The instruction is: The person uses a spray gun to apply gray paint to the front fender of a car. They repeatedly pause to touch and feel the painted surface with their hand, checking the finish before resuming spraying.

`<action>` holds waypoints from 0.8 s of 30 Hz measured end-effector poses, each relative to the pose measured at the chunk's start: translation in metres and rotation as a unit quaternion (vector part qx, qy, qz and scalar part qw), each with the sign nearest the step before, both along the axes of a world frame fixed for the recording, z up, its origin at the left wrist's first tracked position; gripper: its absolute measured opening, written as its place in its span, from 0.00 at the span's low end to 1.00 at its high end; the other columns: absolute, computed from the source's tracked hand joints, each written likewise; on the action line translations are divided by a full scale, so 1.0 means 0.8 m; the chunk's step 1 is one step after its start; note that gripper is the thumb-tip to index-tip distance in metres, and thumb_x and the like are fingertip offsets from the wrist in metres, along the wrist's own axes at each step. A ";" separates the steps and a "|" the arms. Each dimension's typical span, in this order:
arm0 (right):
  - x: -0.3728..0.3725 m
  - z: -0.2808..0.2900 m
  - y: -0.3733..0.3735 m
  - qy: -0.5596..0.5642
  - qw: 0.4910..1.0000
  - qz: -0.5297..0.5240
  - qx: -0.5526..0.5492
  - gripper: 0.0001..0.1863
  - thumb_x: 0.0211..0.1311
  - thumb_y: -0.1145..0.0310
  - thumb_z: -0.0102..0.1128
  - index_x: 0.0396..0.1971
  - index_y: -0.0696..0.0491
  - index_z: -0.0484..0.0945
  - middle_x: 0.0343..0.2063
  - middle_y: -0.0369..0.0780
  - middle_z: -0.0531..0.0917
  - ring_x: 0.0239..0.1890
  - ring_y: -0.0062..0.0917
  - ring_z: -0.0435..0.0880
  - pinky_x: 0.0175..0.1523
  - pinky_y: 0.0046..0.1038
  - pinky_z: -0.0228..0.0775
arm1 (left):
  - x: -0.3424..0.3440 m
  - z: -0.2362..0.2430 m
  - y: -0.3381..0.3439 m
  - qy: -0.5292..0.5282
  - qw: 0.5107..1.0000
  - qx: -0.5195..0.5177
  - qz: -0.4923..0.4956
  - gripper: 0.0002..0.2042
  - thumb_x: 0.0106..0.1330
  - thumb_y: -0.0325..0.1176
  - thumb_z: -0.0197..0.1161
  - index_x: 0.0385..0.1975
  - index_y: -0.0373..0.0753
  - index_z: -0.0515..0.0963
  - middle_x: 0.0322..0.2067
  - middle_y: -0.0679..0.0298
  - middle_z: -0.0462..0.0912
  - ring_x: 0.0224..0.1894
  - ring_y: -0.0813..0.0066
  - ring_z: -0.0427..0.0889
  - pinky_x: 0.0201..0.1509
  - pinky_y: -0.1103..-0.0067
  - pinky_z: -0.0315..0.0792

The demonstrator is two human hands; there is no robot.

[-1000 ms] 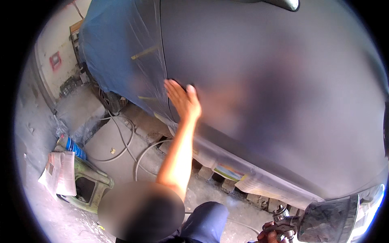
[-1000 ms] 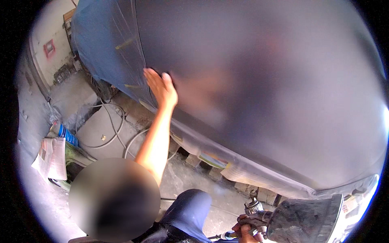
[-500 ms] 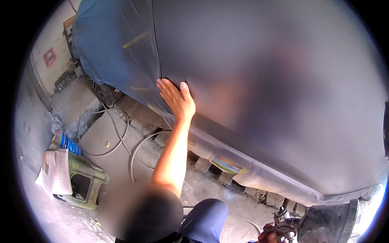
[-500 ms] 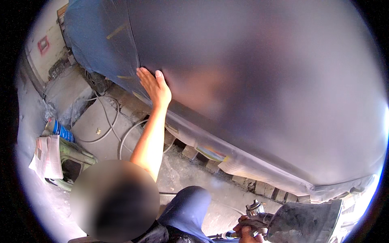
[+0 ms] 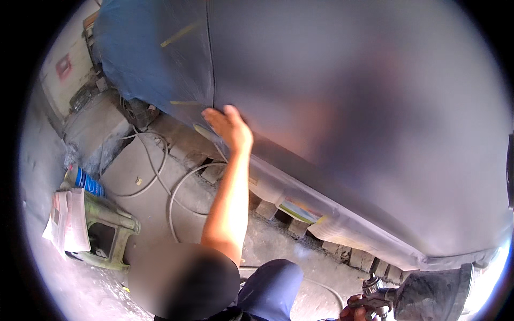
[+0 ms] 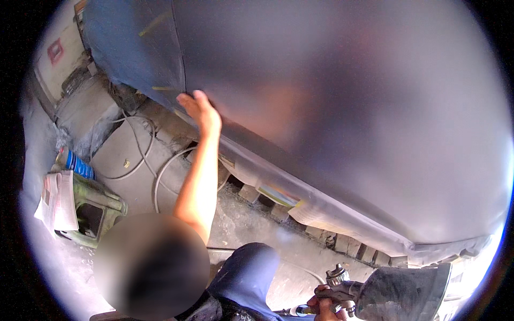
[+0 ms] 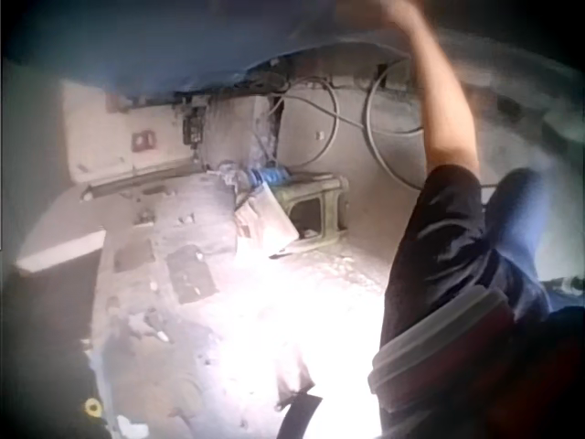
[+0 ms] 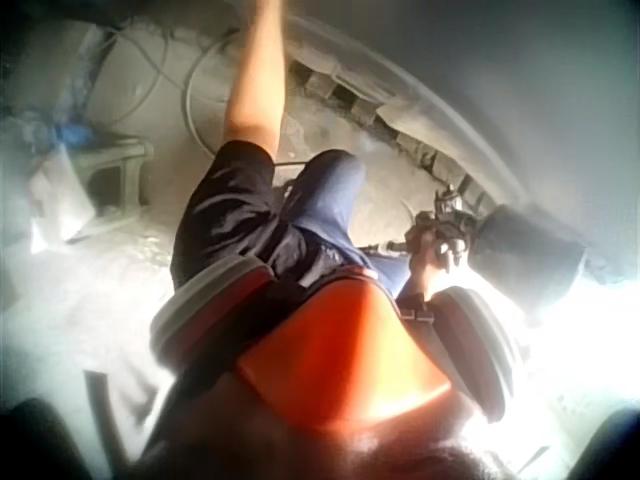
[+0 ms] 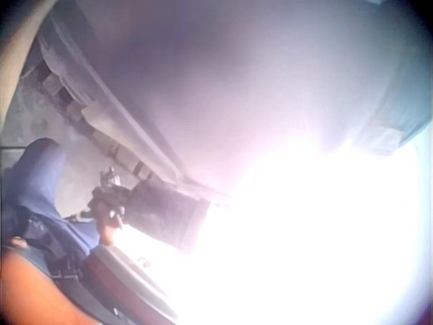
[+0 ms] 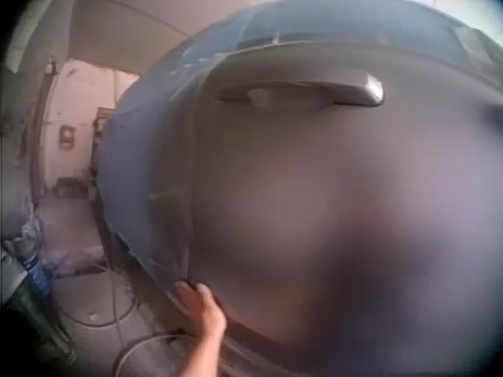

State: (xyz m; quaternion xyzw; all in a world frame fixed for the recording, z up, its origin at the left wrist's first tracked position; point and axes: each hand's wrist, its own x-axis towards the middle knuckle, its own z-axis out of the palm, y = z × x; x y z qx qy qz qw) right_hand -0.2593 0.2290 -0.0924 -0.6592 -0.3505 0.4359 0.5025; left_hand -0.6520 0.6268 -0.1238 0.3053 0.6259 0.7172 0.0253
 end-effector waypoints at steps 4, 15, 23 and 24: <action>0.005 -0.006 -0.009 0.006 1.000 -0.012 0.005 0.15 0.58 0.60 0.64 0.37 0.55 0.78 0.25 0.38 0.80 0.20 0.19 0.76 0.23 0.20 0.66 | -0.021 -0.035 0.018 -0.225 0.971 0.082 -0.030 0.42 0.69 0.61 0.31 0.67 0.30 0.29 0.70 0.49 0.26 0.72 0.60 0.29 0.74 0.68 0.33; 0.017 -0.020 -0.030 0.018 0.999 -0.030 -0.002 0.15 0.57 0.60 0.64 0.41 0.52 0.79 0.23 0.38 0.81 0.21 0.21 0.78 0.25 0.24 0.71 | 0.259 -0.036 -0.074 -0.149 0.981 -0.035 -0.121 0.43 0.68 0.62 0.27 0.65 0.29 0.24 0.68 0.47 0.18 0.71 0.56 0.20 0.72 0.65 0.21; 0.026 -0.034 -0.046 0.032 0.999 -0.031 0.010 0.20 0.59 0.59 0.63 0.45 0.57 0.77 0.27 0.37 0.81 0.25 0.21 0.80 0.28 0.23 0.70 | 0.178 -0.021 -0.078 0.281 0.959 0.029 -0.017 0.38 0.70 0.59 0.27 0.68 0.37 0.30 0.69 0.49 0.25 0.72 0.53 0.25 0.71 0.58 0.25; 0.025 -0.038 -0.046 0.039 0.998 -0.047 0.015 0.19 0.59 0.58 0.64 0.44 0.57 0.77 0.27 0.37 0.81 0.25 0.21 0.80 0.29 0.23 0.71 | 0.138 -0.011 -0.063 0.312 0.950 0.018 0.012 0.38 0.70 0.58 0.29 0.68 0.34 0.32 0.69 0.46 0.27 0.72 0.52 0.26 0.71 0.58 0.26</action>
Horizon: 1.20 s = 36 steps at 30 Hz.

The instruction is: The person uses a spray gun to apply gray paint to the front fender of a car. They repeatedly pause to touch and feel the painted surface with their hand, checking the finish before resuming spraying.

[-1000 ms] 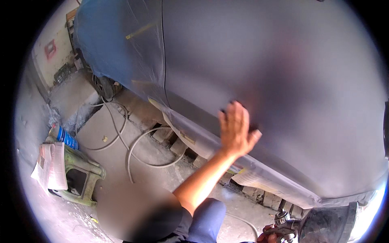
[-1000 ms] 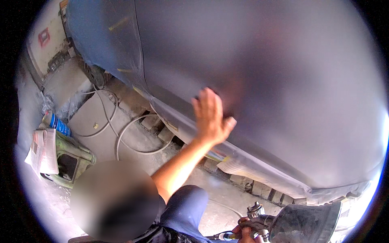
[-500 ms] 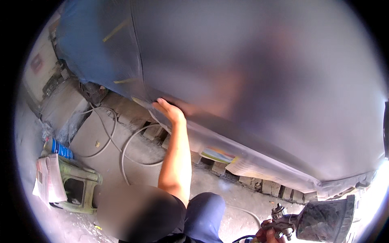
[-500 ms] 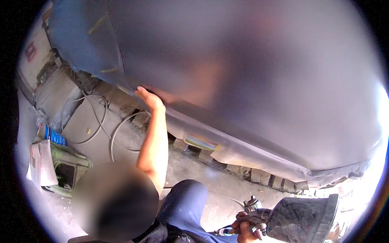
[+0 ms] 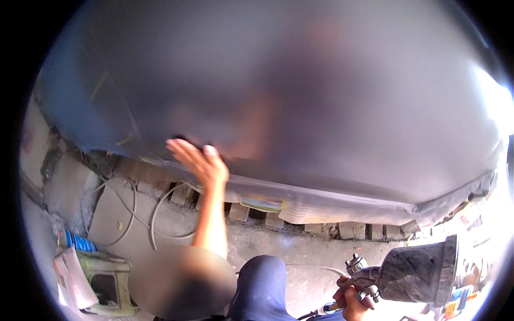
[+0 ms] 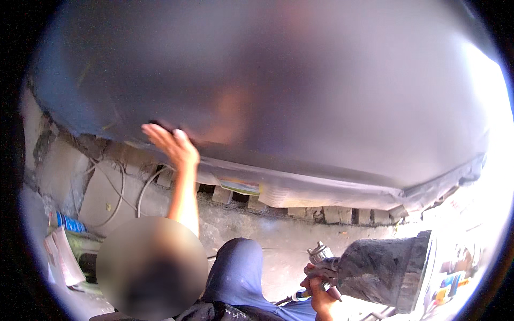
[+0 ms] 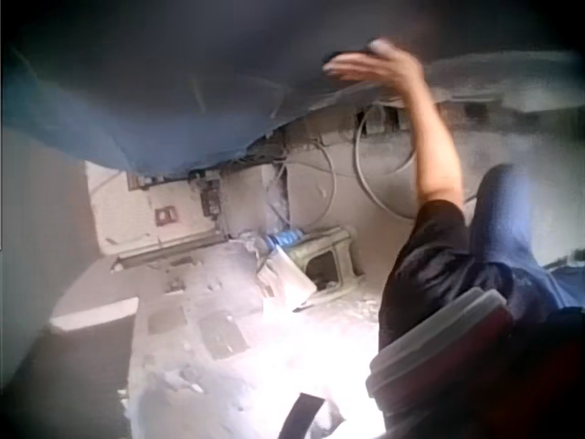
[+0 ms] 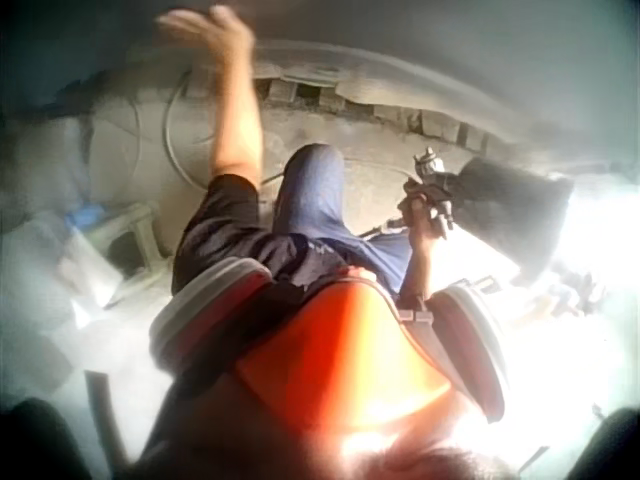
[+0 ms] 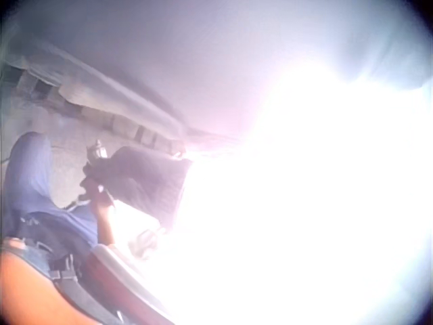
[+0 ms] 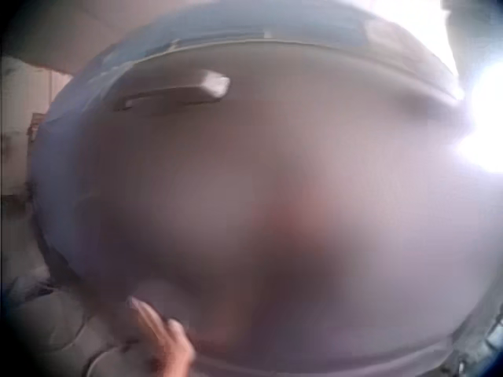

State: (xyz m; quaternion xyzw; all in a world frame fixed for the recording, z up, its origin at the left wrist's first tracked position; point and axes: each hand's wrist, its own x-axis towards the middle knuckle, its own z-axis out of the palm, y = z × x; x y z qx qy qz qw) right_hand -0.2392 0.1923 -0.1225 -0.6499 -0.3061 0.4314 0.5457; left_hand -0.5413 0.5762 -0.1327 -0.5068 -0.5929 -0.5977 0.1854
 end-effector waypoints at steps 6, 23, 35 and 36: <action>0.001 -0.005 0.004 0.030 0.999 -0.043 0.005 0.18 0.57 0.57 0.66 0.39 0.56 0.76 0.28 0.37 0.81 0.25 0.20 0.81 0.30 0.23 0.75 | 0.131 0.017 -0.030 0.162 0.979 0.059 -0.109 0.40 0.69 0.57 0.37 0.68 0.31 0.34 0.68 0.40 0.28 0.70 0.40 0.26 0.68 0.48 0.23; 0.014 -0.033 -0.005 0.042 0.997 -0.057 0.022 0.15 0.57 0.61 0.64 0.39 0.56 0.78 0.30 0.37 0.81 0.25 0.21 0.81 0.29 0.22 0.73 | 0.166 0.019 -0.036 0.424 0.888 0.021 -0.176 0.45 0.66 0.63 0.38 0.67 0.27 0.41 0.67 0.35 0.35 0.70 0.37 0.31 0.68 0.47 0.29; 0.008 -0.027 -0.006 0.050 0.997 -0.053 0.015 0.16 0.57 0.60 0.66 0.39 0.56 0.77 0.27 0.37 0.81 0.25 0.21 0.81 0.29 0.21 0.71 | 0.140 0.026 -0.044 0.479 0.849 -0.032 -0.222 0.43 0.61 0.56 0.53 0.69 0.34 0.45 0.70 0.48 0.40 0.73 0.52 0.37 0.70 0.52 0.34; 0.007 -0.023 -0.005 0.053 0.997 -0.057 0.003 0.16 0.57 0.60 0.66 0.39 0.56 0.77 0.27 0.37 0.81 0.25 0.21 0.81 0.30 0.21 0.71 | 0.133 0.018 -0.050 0.493 0.839 -0.052 -0.222 0.43 0.61 0.56 0.54 0.68 0.34 0.47 0.70 0.49 0.41 0.73 0.53 0.38 0.70 0.52 0.34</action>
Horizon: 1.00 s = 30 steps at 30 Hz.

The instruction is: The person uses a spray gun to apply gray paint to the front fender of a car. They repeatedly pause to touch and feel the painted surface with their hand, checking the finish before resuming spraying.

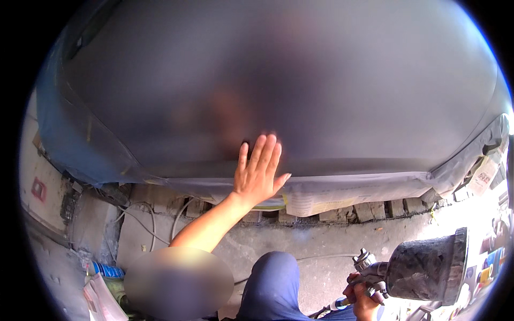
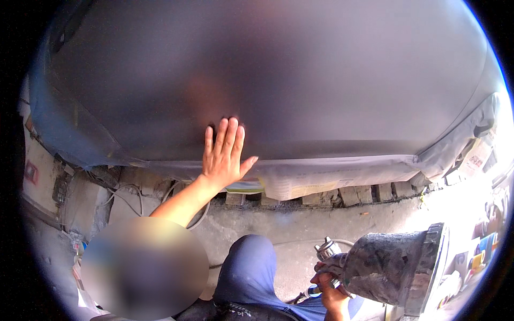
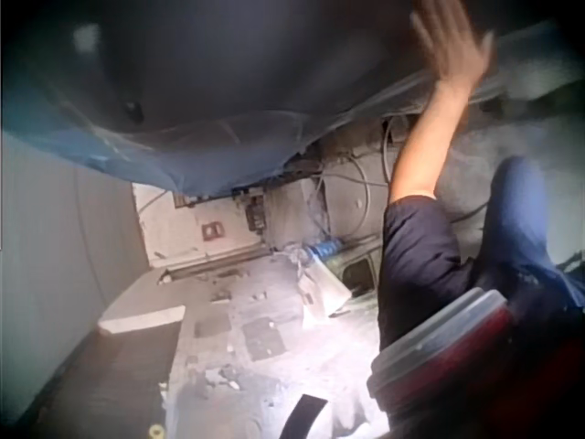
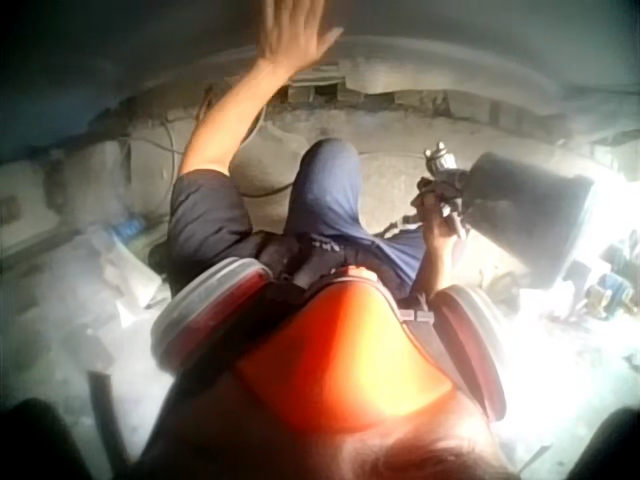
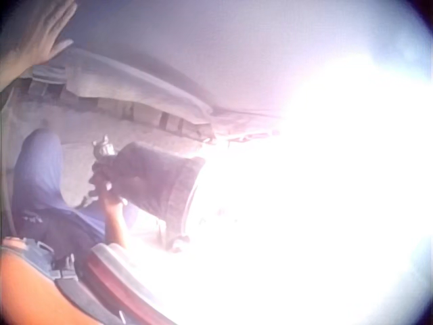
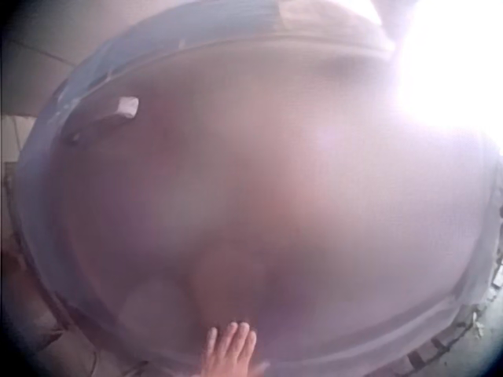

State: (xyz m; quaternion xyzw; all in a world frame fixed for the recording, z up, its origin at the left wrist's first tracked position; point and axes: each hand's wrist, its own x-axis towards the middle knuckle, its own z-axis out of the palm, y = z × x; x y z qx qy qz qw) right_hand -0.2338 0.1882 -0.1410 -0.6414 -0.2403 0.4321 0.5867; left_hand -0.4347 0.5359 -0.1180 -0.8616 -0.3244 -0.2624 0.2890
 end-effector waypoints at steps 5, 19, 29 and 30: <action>-0.004 -0.003 0.000 0.002 1.000 0.009 0.014 0.15 0.58 0.63 0.64 0.40 0.56 0.77 0.29 0.37 0.81 0.25 0.21 0.81 0.29 0.21 0.71 | 0.008 0.032 0.004 -0.003 1.000 0.031 -0.003 0.42 0.60 0.55 0.55 0.68 0.36 0.49 0.70 0.53 0.44 0.73 0.57 0.40 0.70 0.51 0.34; -0.006 -0.004 -0.002 0.001 1.000 0.028 0.011 0.13 0.58 0.66 0.62 0.39 0.57 0.76 0.30 0.38 0.80 0.25 0.22 0.82 0.31 0.23 0.74 | -0.027 0.022 0.014 0.029 0.998 0.045 0.011 0.44 0.58 0.55 0.58 0.70 0.40 0.45 0.71 0.58 0.41 0.73 0.61 0.37 0.71 0.54 0.29; -0.002 -0.006 -0.007 0.006 0.999 0.043 -0.014 0.12 0.56 0.72 0.60 0.40 0.57 0.74 0.31 0.39 0.80 0.27 0.23 0.82 0.31 0.23 0.74 | 0.000 0.030 0.033 0.069 0.992 0.101 -0.002 0.43 0.61 0.59 0.52 0.69 0.41 0.45 0.71 0.54 0.40 0.73 0.57 0.36 0.72 0.56 0.30; -0.002 -0.004 -0.006 0.005 0.999 0.037 -0.011 0.12 0.57 0.72 0.60 0.40 0.57 0.74 0.31 0.39 0.80 0.27 0.23 0.82 0.30 0.23 0.74 | -0.025 0.029 0.041 0.051 0.994 0.096 0.006 0.42 0.62 0.60 0.50 0.70 0.41 0.44 0.71 0.53 0.39 0.73 0.55 0.35 0.71 0.54 0.30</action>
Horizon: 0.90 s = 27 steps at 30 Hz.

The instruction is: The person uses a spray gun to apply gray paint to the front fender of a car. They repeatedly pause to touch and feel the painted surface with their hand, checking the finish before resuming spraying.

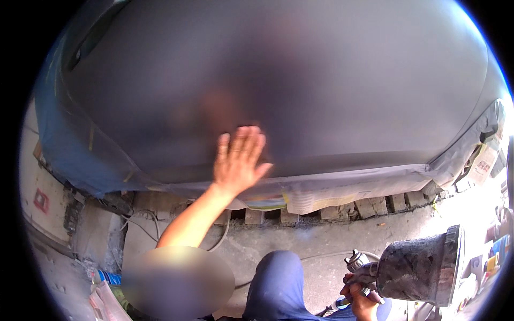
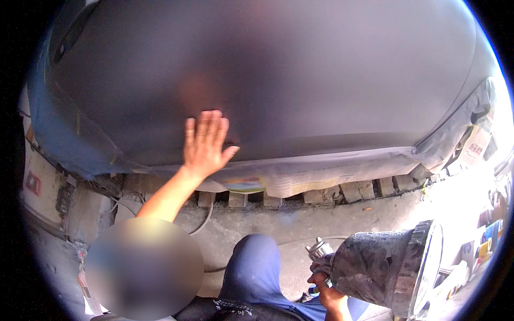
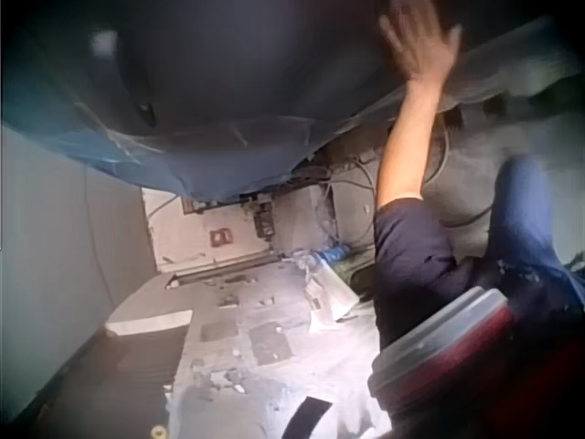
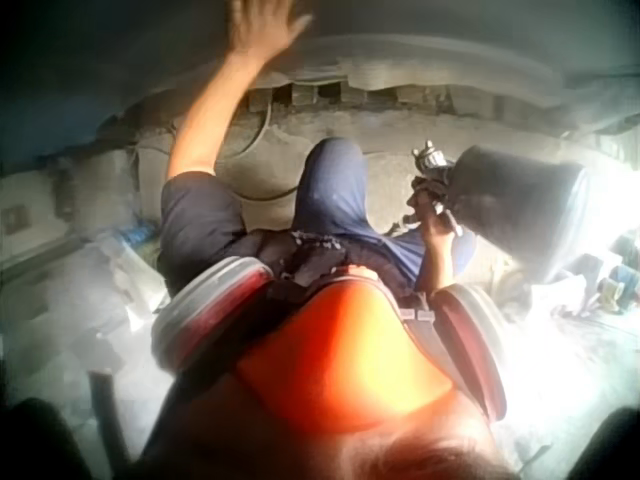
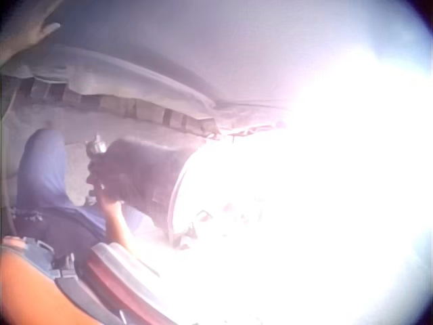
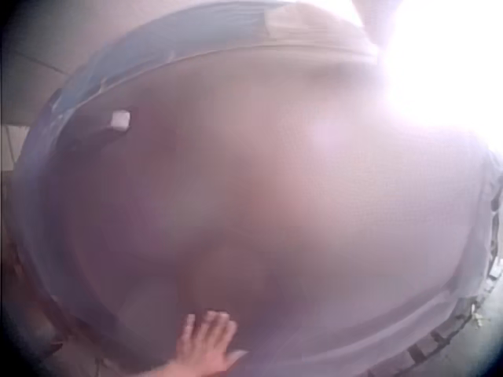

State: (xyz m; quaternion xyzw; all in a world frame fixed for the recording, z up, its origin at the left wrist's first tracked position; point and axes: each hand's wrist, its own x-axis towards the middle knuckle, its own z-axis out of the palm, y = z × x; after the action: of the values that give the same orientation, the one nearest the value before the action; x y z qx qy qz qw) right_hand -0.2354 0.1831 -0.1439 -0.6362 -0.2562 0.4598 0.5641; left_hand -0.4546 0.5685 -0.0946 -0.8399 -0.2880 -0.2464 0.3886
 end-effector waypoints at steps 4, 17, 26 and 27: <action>0.001 -0.004 0.003 -0.008 1.000 0.012 -0.010 0.12 0.58 0.69 0.60 0.40 0.57 0.74 0.30 0.38 0.80 0.27 0.22 0.82 0.30 0.23 0.74 | -0.014 0.013 -0.004 -0.036 0.999 0.020 -0.018 0.41 0.65 0.60 0.45 0.69 0.36 0.44 0.70 0.49 0.39 0.73 0.52 0.34 0.71 0.54 0.31; 0.006 -0.019 0.004 -0.024 0.999 0.041 0.009 0.12 0.59 0.68 0.59 0.40 0.58 0.73 0.32 0.39 0.80 0.26 0.22 0.82 0.30 0.22 0.74 | 0.029 0.008 -0.013 -0.054 0.998 -0.005 -0.044 0.44 0.64 0.62 0.43 0.68 0.30 0.45 0.69 0.44 0.39 0.72 0.48 0.35 0.71 0.53 0.30; 0.005 -0.022 0.005 0.023 0.999 0.022 0.031 0.13 0.55 0.73 0.57 0.41 0.59 0.74 0.33 0.40 0.80 0.28 0.22 0.81 0.31 0.23 0.74 | 0.011 0.014 0.002 0.013 0.999 0.018 -0.023 0.43 0.61 0.63 0.46 0.69 0.39 0.46 0.71 0.57 0.41 0.73 0.59 0.32 0.71 0.54 0.27; 0.003 -0.020 0.002 0.043 0.999 0.009 0.030 0.14 0.55 0.72 0.57 0.42 0.59 0.74 0.33 0.40 0.80 0.28 0.22 0.81 0.31 0.23 0.74 | -0.034 0.013 0.015 -0.025 0.998 0.065 -0.005 0.41 0.66 0.63 0.40 0.69 0.37 0.44 0.71 0.53 0.40 0.73 0.55 0.32 0.71 0.53 0.26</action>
State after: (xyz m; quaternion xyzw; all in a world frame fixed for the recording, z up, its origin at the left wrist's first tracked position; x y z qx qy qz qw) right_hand -0.2330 0.1848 -0.1598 -0.5967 -0.2511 0.4839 0.5889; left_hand -0.4815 0.5807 -0.0843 -0.8078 -0.2770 -0.2876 0.4337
